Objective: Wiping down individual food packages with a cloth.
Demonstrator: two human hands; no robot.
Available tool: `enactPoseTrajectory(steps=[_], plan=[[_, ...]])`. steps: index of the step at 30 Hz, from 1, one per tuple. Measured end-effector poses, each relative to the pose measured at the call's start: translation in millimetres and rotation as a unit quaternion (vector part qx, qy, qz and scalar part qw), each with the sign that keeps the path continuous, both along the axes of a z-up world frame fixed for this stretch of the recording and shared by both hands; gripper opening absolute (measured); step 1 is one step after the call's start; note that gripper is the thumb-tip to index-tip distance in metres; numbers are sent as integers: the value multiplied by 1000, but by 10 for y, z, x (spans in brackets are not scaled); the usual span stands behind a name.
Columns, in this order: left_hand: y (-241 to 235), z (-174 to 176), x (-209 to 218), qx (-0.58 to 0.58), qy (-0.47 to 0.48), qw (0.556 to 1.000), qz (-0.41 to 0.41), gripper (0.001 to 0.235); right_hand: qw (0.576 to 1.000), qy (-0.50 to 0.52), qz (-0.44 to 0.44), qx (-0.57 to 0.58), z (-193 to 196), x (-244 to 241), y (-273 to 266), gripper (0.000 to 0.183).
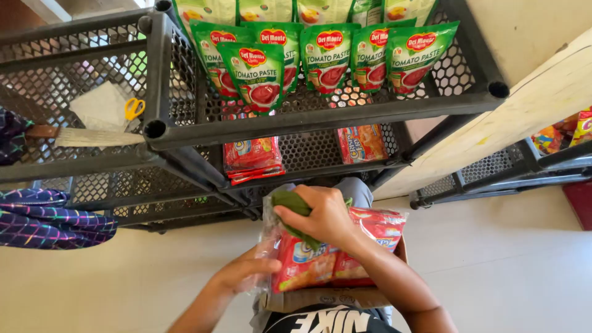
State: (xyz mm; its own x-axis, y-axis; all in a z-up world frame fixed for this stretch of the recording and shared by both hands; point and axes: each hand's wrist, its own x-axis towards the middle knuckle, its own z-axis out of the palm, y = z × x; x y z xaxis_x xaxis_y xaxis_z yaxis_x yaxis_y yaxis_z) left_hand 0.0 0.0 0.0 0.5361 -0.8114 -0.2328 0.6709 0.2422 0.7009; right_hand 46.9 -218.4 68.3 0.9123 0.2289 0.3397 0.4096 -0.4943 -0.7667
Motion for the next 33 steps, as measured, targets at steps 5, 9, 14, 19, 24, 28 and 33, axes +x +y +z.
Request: enactPoseTrajectory(steps=[5, 9, 14, 19, 24, 28, 33], plan=[[-118, -6, 143, 191, -284, 939, 1, 87, 992, -121, 3, -33, -14, -20, 119, 31], [-225, -197, 157, 164, -178, 969, 50, 78, 988, -134, -23, -73, 41, -64, 136, 34], [-86, -677, -57, 109, -83, 989, 50, 68, 984, -129, 32, -121, 166, -91, 251, 43], [55, -976, -346, 64, -13, 985, 158, 74, 967, -205, 58, -139, 371, -162, 422, 44], [141, -1067, -428, -49, 58, 963, 258, 75, 958, -260, 26, -119, 536, -356, 524, 55], [-21, -1015, -484, -69, 117, 937, 323, 78, 972, -174, 16, -154, -13, -457, 345, 69], [-215, -370, -443, -116, 35, 938, 325, 86, 962, -130, -158, -183, -409, -449, -9, 63]])
